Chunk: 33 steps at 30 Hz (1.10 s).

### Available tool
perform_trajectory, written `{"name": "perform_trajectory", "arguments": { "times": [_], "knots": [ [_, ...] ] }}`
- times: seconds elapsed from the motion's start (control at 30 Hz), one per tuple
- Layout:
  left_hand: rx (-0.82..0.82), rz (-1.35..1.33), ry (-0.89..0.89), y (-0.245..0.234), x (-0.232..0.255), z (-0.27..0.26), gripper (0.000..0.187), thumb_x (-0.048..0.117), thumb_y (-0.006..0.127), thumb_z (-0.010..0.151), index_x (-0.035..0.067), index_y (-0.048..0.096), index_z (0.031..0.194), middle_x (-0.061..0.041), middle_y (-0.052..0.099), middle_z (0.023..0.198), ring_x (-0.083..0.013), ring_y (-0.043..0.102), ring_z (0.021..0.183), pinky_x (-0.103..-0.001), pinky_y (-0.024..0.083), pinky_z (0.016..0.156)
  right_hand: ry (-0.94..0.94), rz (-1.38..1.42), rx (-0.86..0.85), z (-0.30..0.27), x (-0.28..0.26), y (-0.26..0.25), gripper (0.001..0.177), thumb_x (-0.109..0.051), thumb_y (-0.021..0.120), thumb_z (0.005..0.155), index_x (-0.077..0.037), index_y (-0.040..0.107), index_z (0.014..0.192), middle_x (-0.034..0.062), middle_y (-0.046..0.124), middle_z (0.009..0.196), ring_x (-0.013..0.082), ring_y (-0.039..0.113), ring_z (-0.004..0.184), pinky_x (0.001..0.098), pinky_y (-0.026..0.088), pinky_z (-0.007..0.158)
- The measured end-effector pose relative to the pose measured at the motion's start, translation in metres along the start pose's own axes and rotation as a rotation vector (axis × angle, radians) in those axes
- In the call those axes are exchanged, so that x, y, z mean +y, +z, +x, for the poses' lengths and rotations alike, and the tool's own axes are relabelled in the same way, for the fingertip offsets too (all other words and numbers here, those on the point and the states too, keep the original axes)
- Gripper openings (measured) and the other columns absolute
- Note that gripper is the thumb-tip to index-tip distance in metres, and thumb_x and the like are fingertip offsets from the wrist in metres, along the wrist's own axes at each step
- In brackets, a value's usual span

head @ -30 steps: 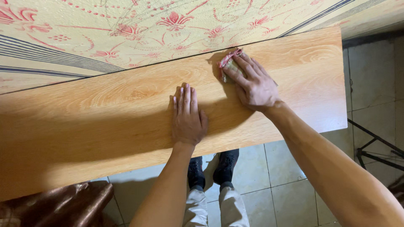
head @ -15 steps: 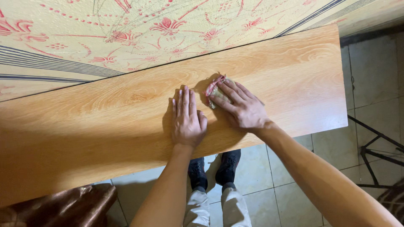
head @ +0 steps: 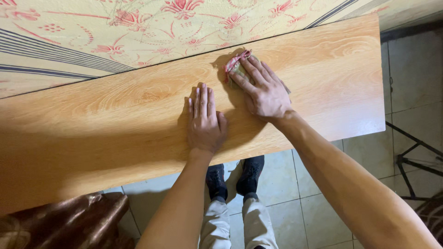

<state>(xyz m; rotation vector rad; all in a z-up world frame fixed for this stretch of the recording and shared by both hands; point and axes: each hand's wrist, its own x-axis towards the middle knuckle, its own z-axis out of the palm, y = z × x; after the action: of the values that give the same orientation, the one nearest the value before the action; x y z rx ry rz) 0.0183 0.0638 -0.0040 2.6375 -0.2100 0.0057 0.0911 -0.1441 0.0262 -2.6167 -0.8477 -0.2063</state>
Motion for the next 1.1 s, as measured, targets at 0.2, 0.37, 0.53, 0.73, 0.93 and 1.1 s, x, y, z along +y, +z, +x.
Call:
{"name": "perform_trajectory", "arguments": {
  "times": [0.2, 0.37, 0.53, 0.73, 0.93, 1.1],
  "knots": [
    [-0.049, -0.015, 0.005, 0.003, -0.004, 0.000, 0.073, 0.023, 0.053, 0.093, -0.004, 0.032, 0.158, -0.020, 0.022, 0.169, -0.0366, 0.020, 0.158, -0.053, 0.013, 0.130, -0.055, 0.046, -0.048, -0.036, -0.030, -0.001, 0.056, -0.018, 0.063, 0.092, -0.015, 0.060, 0.147, 0.0214, 0.052, 0.153, 0.0404, 0.049, 0.144, 0.0512, 0.039, 0.122],
    [-0.026, -0.004, 0.017, 0.010, -0.006, -0.003, 0.075, 0.024, 0.053, 0.095, -0.003, 0.027, 0.160, -0.018, 0.021, 0.171, -0.0359, 0.019, 0.159, -0.053, 0.013, 0.131, -0.129, 0.021, -0.120, -0.067, -0.017, -0.018, 0.053, -0.022, 0.065, 0.093, -0.020, 0.061, 0.146, 0.0190, 0.053, 0.154, 0.0375, 0.051, 0.144, 0.0491, 0.040, 0.121],
    [-0.013, 0.019, 0.012, 0.014, -0.007, -0.004, 0.075, 0.023, 0.053, 0.094, -0.001, 0.028, 0.161, -0.016, 0.021, 0.171, -0.0351, 0.020, 0.159, -0.052, 0.014, 0.131, -0.138, 0.024, -0.060, -0.056, 0.010, -0.021, 0.045, -0.024, 0.066, 0.102, -0.018, 0.061, 0.146, 0.0198, 0.052, 0.155, 0.0390, 0.050, 0.146, 0.0503, 0.041, 0.123],
    [0.015, 0.024, 0.029, 0.014, -0.006, -0.006, 0.074, 0.022, 0.052, 0.096, -0.003, 0.028, 0.161, -0.018, 0.021, 0.171, -0.0357, 0.021, 0.159, -0.053, 0.014, 0.132, 0.011, -0.055, -0.046, -0.034, -0.006, -0.010, 0.052, -0.017, 0.061, 0.097, -0.017, 0.061, 0.149, 0.0199, 0.052, 0.156, 0.0387, 0.049, 0.147, 0.0515, 0.040, 0.123],
    [0.022, 0.024, 0.005, 0.019, -0.002, -0.024, 0.065, 0.020, 0.050, 0.101, -0.002, 0.032, 0.160, -0.019, 0.024, 0.171, -0.0359, 0.023, 0.160, -0.052, 0.016, 0.132, 0.030, 0.031, -0.042, -0.049, -0.047, -0.009, 0.053, -0.022, 0.063, 0.094, -0.018, 0.061, 0.147, 0.0213, 0.052, 0.154, 0.0389, 0.050, 0.144, 0.0509, 0.039, 0.120],
    [0.033, -0.023, -0.003, 0.014, -0.001, -0.042, 0.067, 0.019, 0.051, 0.100, -0.002, 0.032, 0.160, -0.019, 0.025, 0.170, -0.0361, 0.023, 0.159, -0.052, 0.016, 0.131, -0.017, 0.070, -0.080, -0.082, -0.069, -0.013, 0.055, -0.025, 0.065, 0.094, -0.017, 0.058, 0.148, 0.0192, 0.052, 0.154, 0.0380, 0.050, 0.143, 0.0507, 0.038, 0.122]
  ]
}}
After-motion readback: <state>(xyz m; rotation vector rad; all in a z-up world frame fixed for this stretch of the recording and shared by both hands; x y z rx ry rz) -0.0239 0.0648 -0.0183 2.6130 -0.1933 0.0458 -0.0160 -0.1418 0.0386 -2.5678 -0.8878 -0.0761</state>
